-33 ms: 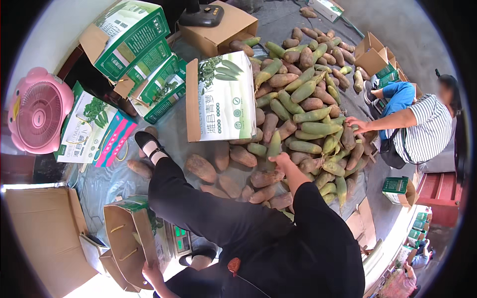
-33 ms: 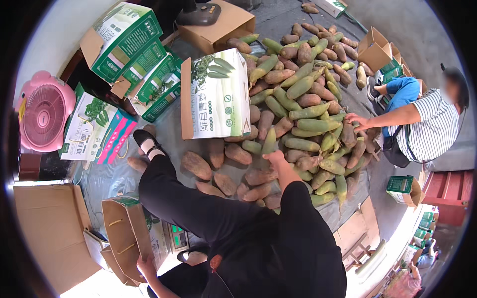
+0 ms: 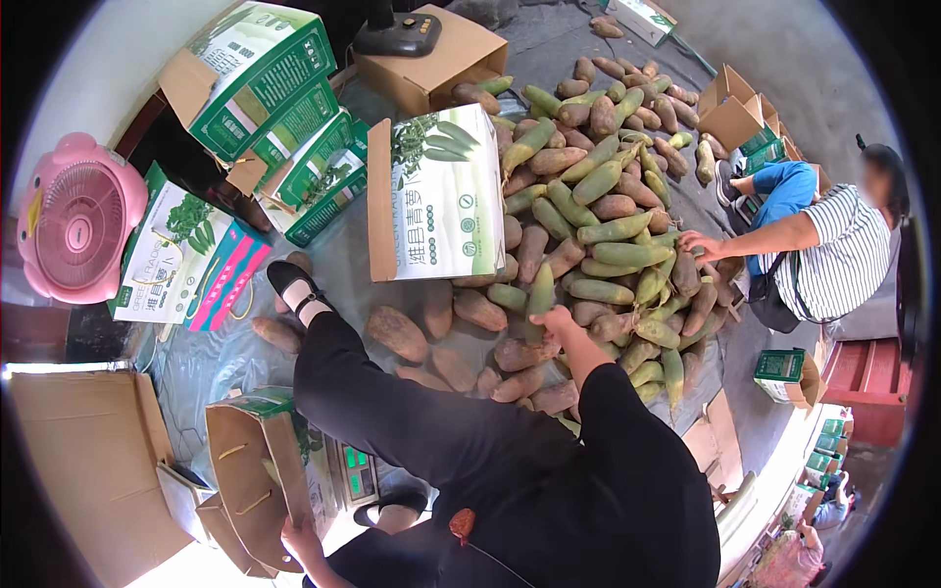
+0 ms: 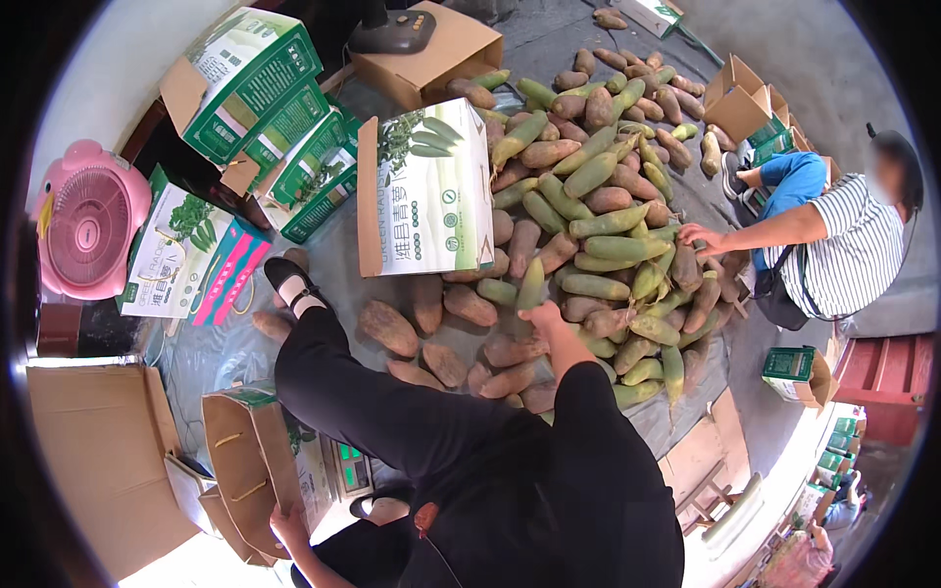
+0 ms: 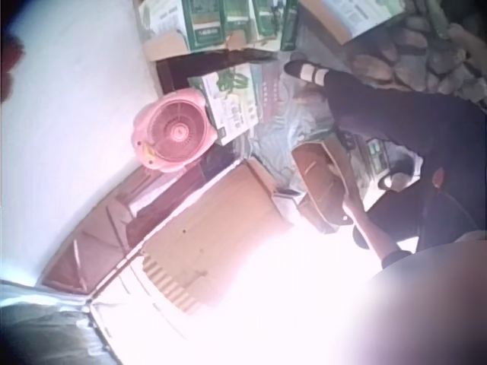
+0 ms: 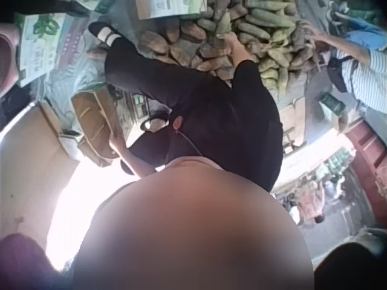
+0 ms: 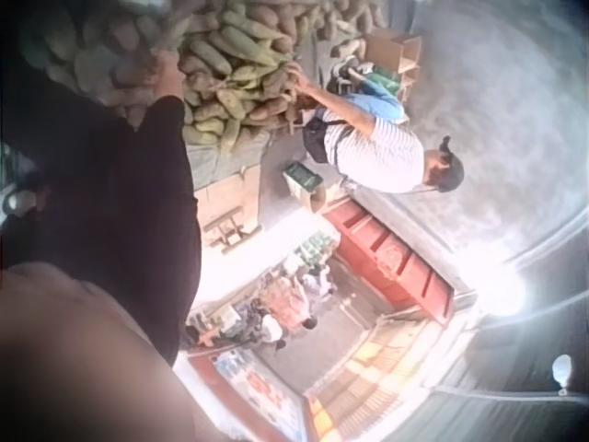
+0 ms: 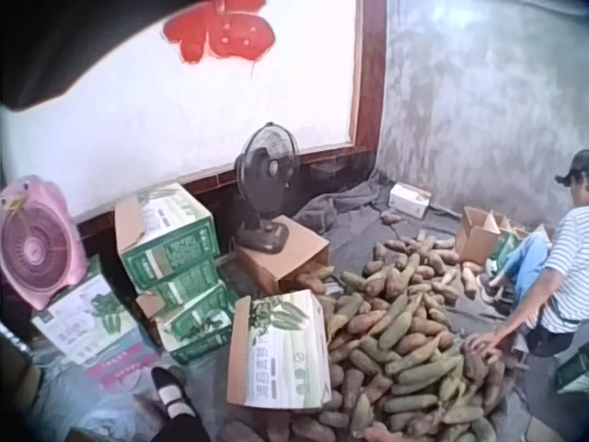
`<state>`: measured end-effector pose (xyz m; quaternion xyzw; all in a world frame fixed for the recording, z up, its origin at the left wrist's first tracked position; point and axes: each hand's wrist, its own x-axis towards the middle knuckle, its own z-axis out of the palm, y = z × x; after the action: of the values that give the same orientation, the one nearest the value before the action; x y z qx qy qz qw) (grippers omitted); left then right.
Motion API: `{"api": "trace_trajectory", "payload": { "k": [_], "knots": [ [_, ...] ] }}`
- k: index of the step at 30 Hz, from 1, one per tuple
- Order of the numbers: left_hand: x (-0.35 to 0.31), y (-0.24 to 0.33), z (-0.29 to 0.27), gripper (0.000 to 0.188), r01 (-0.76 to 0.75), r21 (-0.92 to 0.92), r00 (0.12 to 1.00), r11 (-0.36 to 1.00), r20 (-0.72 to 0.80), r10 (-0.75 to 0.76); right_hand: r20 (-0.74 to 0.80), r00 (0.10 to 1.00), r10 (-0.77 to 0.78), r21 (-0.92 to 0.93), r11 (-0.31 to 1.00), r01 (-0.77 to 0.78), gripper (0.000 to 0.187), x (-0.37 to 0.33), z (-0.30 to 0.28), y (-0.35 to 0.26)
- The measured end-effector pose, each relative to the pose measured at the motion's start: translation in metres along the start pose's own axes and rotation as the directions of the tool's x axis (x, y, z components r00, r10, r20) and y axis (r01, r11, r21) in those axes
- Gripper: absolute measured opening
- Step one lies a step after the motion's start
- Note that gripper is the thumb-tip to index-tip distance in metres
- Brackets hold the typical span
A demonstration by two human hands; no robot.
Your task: Sort through a large pile of produce on the floor, weigh items, and place them into cardboard boxes.
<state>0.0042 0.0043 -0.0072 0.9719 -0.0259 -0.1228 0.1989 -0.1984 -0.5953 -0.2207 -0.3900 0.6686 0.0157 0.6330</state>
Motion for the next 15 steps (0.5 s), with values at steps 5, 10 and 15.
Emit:
{"api": "trace_trajectory", "payload": {
  "k": [5, 10, 15],
  "knots": [
    [-0.007, 0.016, -0.007, 0.019, 0.0, -0.063, 1.0, 0.998, -0.02, -0.001, 0.032, 0.997, -0.065, -0.026, 0.997, 0.066, 0.055, -0.04, 0.0, 0.01],
    [-0.007, 0.016, -0.006, 0.021, -0.05, 0.012, 0.998, 0.999, -0.036, 0.051, 0.017, 0.946, -0.323, -0.189, 0.928, 0.321, 0.055, -0.036, -0.012, 0.01],
    [-0.009, 0.018, -0.009, 0.021, -0.014, 0.065, 0.999, 0.998, -0.034, 0.016, 0.235, 0.632, -0.738, -0.211, 0.596, 0.775, 0.057, -0.073, 0.026, -0.057]
  ]
}}
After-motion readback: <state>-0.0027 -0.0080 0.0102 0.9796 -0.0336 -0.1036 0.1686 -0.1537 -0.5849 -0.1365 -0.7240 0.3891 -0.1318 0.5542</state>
